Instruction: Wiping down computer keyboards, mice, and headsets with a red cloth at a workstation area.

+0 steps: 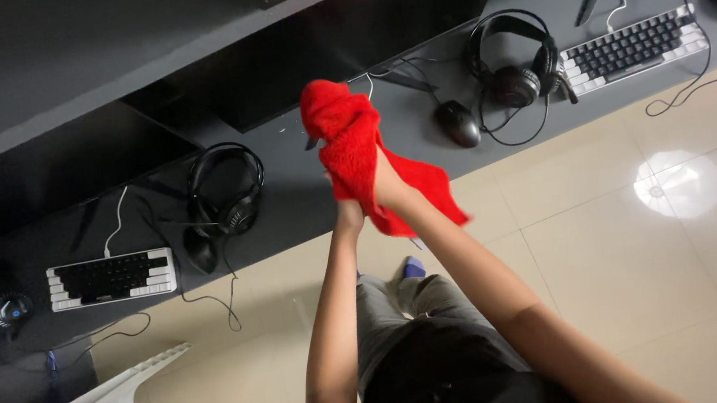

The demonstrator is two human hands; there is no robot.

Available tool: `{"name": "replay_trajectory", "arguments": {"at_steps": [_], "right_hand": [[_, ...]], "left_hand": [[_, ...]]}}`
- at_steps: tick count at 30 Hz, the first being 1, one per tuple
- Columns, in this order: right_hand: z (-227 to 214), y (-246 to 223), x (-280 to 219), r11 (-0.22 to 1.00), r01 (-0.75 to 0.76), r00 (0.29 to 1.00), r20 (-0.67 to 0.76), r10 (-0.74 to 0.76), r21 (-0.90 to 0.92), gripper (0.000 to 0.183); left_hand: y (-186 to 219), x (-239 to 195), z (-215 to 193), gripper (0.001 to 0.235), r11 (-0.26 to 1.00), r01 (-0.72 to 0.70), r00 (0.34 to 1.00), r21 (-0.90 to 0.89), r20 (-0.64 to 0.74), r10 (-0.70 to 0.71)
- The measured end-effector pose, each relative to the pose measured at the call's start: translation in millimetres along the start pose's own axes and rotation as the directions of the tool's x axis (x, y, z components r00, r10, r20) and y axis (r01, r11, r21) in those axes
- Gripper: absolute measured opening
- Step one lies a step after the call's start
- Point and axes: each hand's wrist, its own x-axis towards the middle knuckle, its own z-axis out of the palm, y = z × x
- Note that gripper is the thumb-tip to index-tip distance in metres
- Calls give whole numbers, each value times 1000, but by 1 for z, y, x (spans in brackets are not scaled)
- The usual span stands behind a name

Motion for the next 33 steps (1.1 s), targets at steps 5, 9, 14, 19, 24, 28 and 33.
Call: {"name": "replay_trajectory", "arguments": {"at_steps": [5, 9, 14, 19, 24, 28, 33], "right_hand": [[-13, 13, 11, 978, -152, 982, -91, 166, 145, 41], [-28, 87, 7, 999, 30, 940, -338, -37, -26, 48], [-50, 138, 21, 987, -69, 881, -456, 127, 142, 45], [-68, 125, 35, 468, 40, 845, -280, 456, 883, 45], [-95, 125, 39, 95, 195, 858, -217, 466, 976, 59], [-125, 140, 28, 90, 254, 853, -267, 449, 963, 64], [-148, 148, 6, 73, 359, 839, -356, 413, 931, 58]], "left_hand": [[3, 17, 26, 85, 998, 18, 999, 53, -50, -16], [-20, 33, 9, 86, 877, -39, 999, 478, 1, 44], [40, 35, 60, 96, 791, -137, 989, 596, 122, 80], [28, 46, 56, 107, 592, -88, 995, 801, 96, 17], [-2, 70, 45, 122, 339, -255, 966, 906, 256, 44], [49, 76, 84, 121, 292, -251, 961, 923, 274, -40], [38, 84, 75, 124, 11, -356, 928, 934, 355, -110]]}}
